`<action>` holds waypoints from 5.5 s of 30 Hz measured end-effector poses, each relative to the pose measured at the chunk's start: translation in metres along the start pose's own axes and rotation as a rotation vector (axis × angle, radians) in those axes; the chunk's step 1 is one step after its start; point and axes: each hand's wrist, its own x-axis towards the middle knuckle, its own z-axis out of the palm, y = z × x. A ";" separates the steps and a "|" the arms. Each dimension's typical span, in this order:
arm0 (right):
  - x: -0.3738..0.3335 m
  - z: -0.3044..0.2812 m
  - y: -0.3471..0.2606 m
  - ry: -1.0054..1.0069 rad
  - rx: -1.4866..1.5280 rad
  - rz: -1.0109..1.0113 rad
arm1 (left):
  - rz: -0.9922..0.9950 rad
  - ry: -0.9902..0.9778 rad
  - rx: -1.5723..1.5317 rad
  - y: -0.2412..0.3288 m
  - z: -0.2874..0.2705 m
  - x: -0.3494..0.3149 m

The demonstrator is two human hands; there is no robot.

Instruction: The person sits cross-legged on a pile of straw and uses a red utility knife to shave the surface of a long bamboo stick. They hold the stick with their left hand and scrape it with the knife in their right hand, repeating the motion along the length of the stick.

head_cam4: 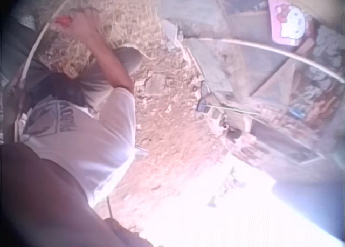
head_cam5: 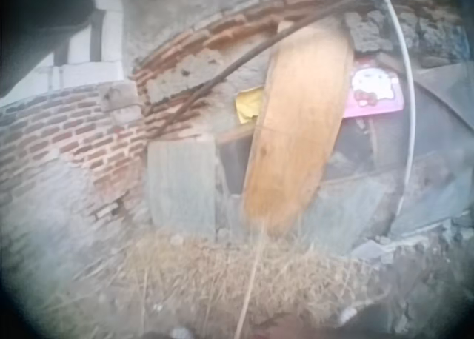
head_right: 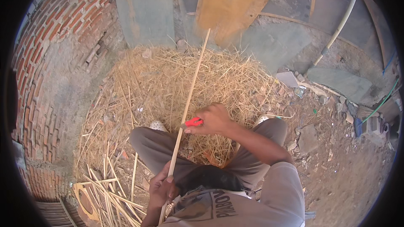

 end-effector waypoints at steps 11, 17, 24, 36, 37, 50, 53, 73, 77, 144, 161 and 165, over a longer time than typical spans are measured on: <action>-0.006 0.002 0.010 0.042 -0.104 0.062 | -0.006 -0.056 0.095 0.000 0.001 0.005; 0.009 0.007 0.044 0.084 -0.144 0.224 | -0.027 -0.033 0.054 0.005 0.005 0.006; 0.014 -0.004 0.049 0.014 -0.203 0.344 | 0.026 -0.033 0.180 0.002 0.001 -0.010; 0.023 -0.017 0.110 0.161 -0.217 0.542 | 0.003 -0.097 0.188 -0.001 0.002 -0.020; 0.025 -0.025 0.122 0.132 -0.243 0.585 | -0.006 -0.106 0.201 -0.002 0.001 -0.022; 0.023 -0.074 0.202 0.257 -0.291 1.059 | -0.136 -0.200 0.270 0.003 0.003 -0.033; 0.018 -0.085 0.208 0.245 -0.218 1.156 | -0.102 -0.238 0.296 -0.002 0.002 -0.031; 0.019 -0.021 0.013 -0.002 -0.048 0.004 | 0.075 0.011 0.247 0.006 -0.009 0.002; 0.019 -0.016 0.009 -0.034 -0.097 0.007 | 0.067 0.065 0.245 0.004 0.000 0.005; 0.037 -0.013 0.081 0.040 -0.251 0.556 | 0.039 -0.030 0.153 0.004 -0.001 0.005; 0.038 -0.020 0.124 0.124 -0.176 0.754 | -0.015 -0.095 0.193 -0.001 -0.002 -0.023; 0.020 -0.042 0.197 0.309 -0.069 1.081 | -0.056 -0.158 0.225 -0.012 -0.006 -0.035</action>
